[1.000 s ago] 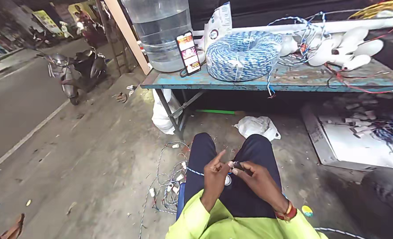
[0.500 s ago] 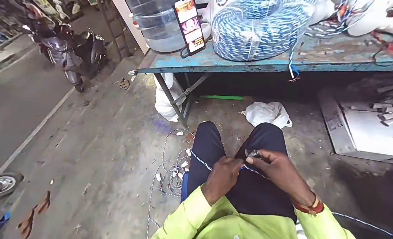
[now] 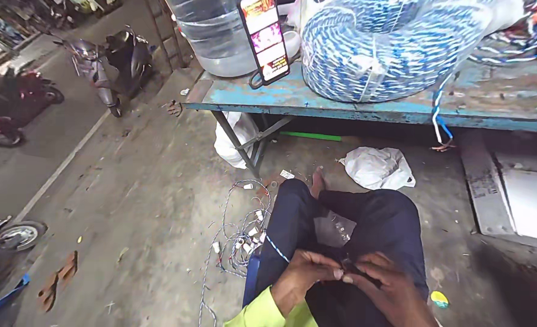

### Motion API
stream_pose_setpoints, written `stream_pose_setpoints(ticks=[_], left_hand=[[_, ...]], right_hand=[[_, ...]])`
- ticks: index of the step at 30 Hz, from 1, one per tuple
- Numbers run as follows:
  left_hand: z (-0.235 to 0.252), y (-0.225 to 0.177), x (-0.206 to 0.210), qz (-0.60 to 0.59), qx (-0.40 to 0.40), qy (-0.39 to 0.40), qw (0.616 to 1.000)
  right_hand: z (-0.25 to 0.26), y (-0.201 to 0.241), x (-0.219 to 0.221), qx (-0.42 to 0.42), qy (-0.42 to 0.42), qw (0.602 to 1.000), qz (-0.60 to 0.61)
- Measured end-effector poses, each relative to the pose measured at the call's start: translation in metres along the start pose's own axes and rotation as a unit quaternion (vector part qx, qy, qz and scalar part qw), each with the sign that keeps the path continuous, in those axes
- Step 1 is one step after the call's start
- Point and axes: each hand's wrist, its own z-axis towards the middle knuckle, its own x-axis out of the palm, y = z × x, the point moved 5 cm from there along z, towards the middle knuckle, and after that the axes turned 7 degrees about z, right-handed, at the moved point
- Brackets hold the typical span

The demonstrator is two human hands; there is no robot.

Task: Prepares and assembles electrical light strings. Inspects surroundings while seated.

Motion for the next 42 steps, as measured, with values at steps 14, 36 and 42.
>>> stream_pose_setpoints(ticks=[14, 36, 42], left_hand=[[0.025, -0.011, -0.01, -0.024, -0.063, -0.02, 0.997], [0.05, -0.061, -0.055, 0.267, 0.136, -0.015, 0.954], [0.054, -0.064, -0.052, 0.314, 0.125, 0.188, 0.922]], right_hand=[[0.036, -0.033, -0.001, 0.066, 0.057, 0.981, 0.174], [0.037, -0.051, -0.015, 0.315, -0.017, 0.821, 0.475], [0.039, -0.047, -0.033, 0.3, -0.021, 0.828, 0.473]])
